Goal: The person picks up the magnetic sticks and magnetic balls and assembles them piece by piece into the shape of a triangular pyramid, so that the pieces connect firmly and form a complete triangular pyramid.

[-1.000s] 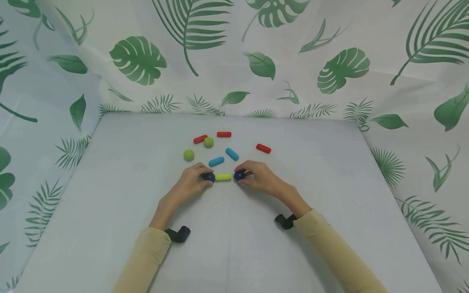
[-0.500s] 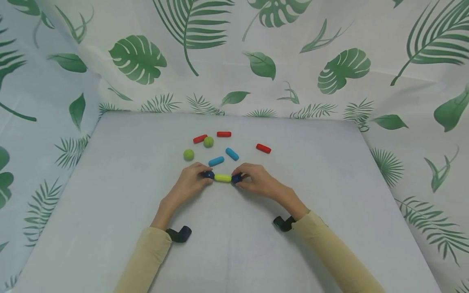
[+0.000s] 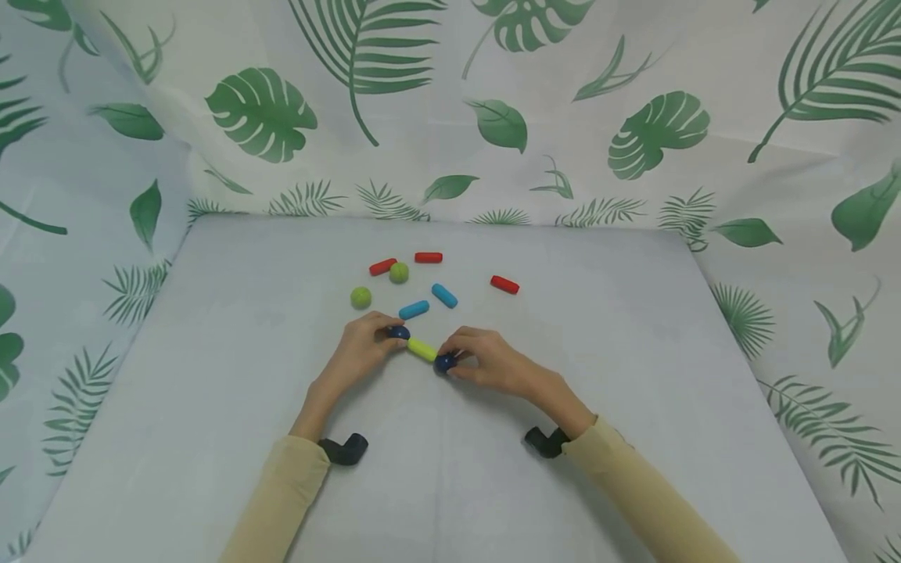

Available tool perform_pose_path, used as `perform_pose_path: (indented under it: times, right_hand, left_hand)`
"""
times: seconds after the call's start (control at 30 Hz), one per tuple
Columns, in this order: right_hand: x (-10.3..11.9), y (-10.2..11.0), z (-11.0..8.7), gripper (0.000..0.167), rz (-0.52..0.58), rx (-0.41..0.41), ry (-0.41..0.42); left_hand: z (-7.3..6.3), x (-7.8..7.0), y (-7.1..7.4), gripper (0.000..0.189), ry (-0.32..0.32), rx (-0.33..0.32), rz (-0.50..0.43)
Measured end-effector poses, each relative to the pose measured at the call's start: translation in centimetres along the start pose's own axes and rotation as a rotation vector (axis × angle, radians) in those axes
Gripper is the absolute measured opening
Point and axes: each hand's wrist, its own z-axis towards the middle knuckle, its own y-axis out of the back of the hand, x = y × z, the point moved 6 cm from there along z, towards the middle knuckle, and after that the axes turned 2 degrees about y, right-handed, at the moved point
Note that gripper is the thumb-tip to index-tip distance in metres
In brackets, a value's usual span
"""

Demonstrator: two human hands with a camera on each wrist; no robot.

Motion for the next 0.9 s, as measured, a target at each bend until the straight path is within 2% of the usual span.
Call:
perform_pose_path:
  times: [0.5,0.67,0.9]
  right_hand:
    - [1.8,-1.3,-0.3,0.029,0.038,0.016,0.067]
    - [1.4,-1.0,-0.2,0.027,0.019,0.005,0.024]
    - [0.5,0.5,0.0,0.028,-0.010,-0.043,-0.027]
  left_hand:
    - [-0.1,0.0,-0.2,0.037,0.023,0.004,-0.021]
    - [-0.1,0.4,-0.2,0.038,0.054,0.006,-0.061]
    - [-0.2,0.5,-0.4,0.039,0.057,0.029,-0.073]
